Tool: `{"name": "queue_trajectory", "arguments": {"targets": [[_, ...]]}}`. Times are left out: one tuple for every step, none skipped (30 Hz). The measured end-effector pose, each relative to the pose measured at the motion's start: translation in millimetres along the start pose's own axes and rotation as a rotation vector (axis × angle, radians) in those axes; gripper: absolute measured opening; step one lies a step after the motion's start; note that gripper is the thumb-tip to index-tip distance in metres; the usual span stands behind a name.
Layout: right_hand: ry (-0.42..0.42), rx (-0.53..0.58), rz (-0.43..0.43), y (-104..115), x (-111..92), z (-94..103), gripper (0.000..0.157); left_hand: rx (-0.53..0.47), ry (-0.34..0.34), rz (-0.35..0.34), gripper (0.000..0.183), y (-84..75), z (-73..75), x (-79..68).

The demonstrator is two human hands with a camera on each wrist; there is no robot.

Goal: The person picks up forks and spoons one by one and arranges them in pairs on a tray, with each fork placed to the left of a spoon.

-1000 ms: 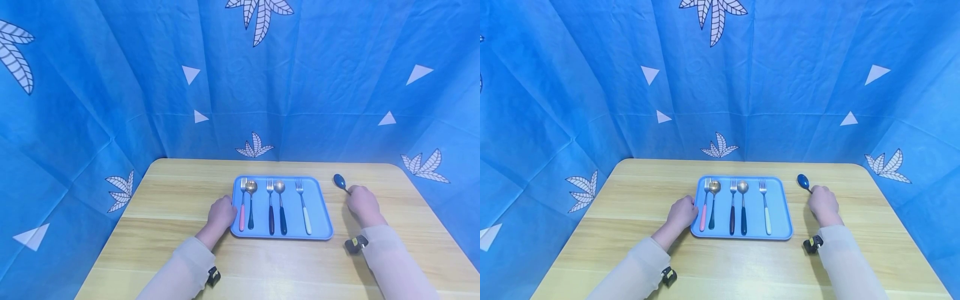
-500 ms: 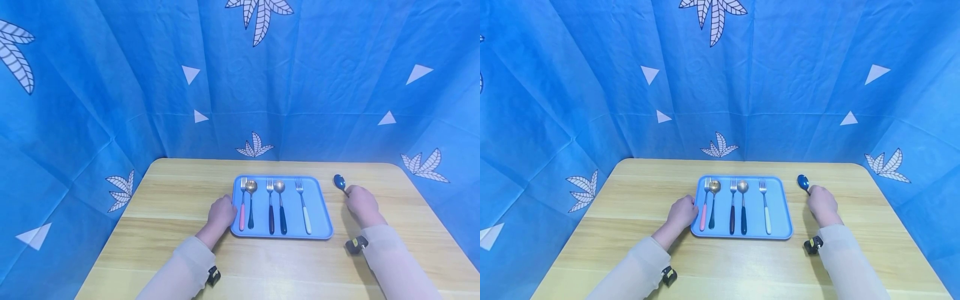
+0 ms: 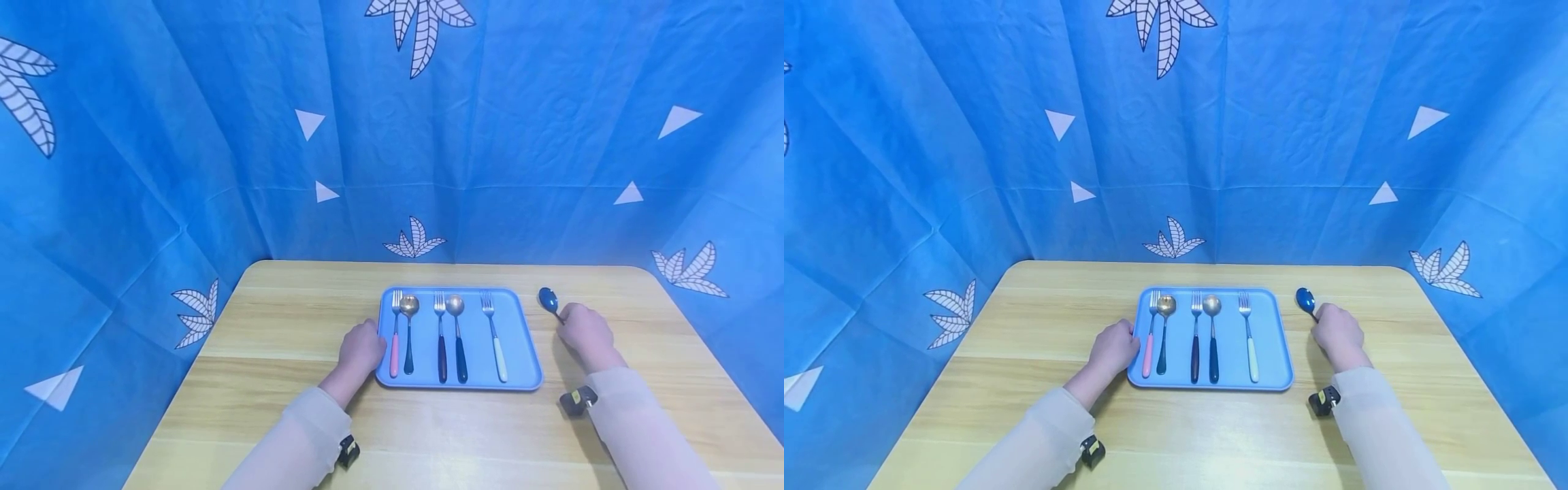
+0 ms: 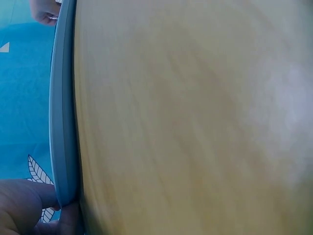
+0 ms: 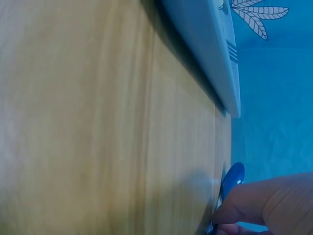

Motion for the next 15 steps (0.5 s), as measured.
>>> {"name": "queue_trajectory", "arguments": {"targets": [[0.004, -0.002, -0.003, 0.0, -0.2, 0.2, 0.03, 0.001, 0.001, 0.0, 0.018, 0.0, -0.1, 0.0], [0.005, -0.003, -0.004, 0.1, -0.5, 0.4, 0.032, 0.004, 0.001, -0.001, 0.019, 0.1, -0.1, 0.2], [0.005, -0.002, -0.006, 0.0, -0.5, 0.5, 0.031, 0.005, 0.001, -0.002, 0.019, 0.3, -0.2, 0.3], [0.006, -0.001, -0.006, 0.0, -0.6, 0.6, 0.03, 0.008, -0.001, -0.003, 0.019, 0.4, -0.2, 0.6], [0.012, 0.003, -0.011, -0.2, -0.3, 0.4, 0.028, 0.009, -0.001, -0.004, 0.019, 0.7, -0.4, 1.0], [0.014, 0.006, -0.013, -0.3, -0.2, 0.5, 0.028, 0.01, -0.002, -0.003, 0.019, 0.8, -0.7, 1.2], [0.02, 0.01, -0.015, -0.5, 0.1, 0.3, 0.027, 0.011, -0.002, -0.003, 0.02, 0.9, -1.2, 1.4], [0.025, 0.014, -0.018, -0.8, 0.4, 0.1, 0.027, 0.011, -0.002, -0.002, 0.02, 1.3, -1.6, 1.8], [0.032, 0.018, -0.021, -1.1, 0.9, -0.2, 0.027, 0.009, -0.003, -0.003, 0.02, 1.6, -1.9, 2.1], [0.036, 0.021, -0.023, -1.4, 1.3, -0.5, 0.028, 0.01, -0.004, -0.005, 0.019, 1.8, -2.2, 2.5], [0.041, 0.025, -0.024, -1.7, 1.9, -0.9, 0.03, 0.012, -0.005, -0.006, 0.019, 1.9, -2.5, 2.7], [0.042, 0.025, -0.022, -1.9, 2.4, -1.1, 0.033, 0.012, -0.006, -0.008, 0.019, 2.0, -2.6, 3.0], [0.044, 0.026, -0.02, -2.0, 2.7, -1.5, 0.034, 0.016, -0.008, -0.012, 0.019, 2.0, -2.6, 3.3], [0.045, 0.026, -0.018, -2.1, 3.0, -1.8, 0.034, 0.02, -0.01, -0.016, 0.019, 2.0, -2.5, 3.6], [0.047, 0.026, -0.018, -2.1, 3.1, -1.9, 0.034, 0.02, -0.01, -0.019, 0.019, 2.0, -2.1, 3.7]]}}
Point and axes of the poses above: each hand's wrist, its own x-axis towards the middle knuckle, its own z-axis out of the back of the hand, y = z × x, the point moved 7 cm from there along x, towards the middle knuckle, and after that the axes turned 8 degrees about -z, right-handed, at the moved point
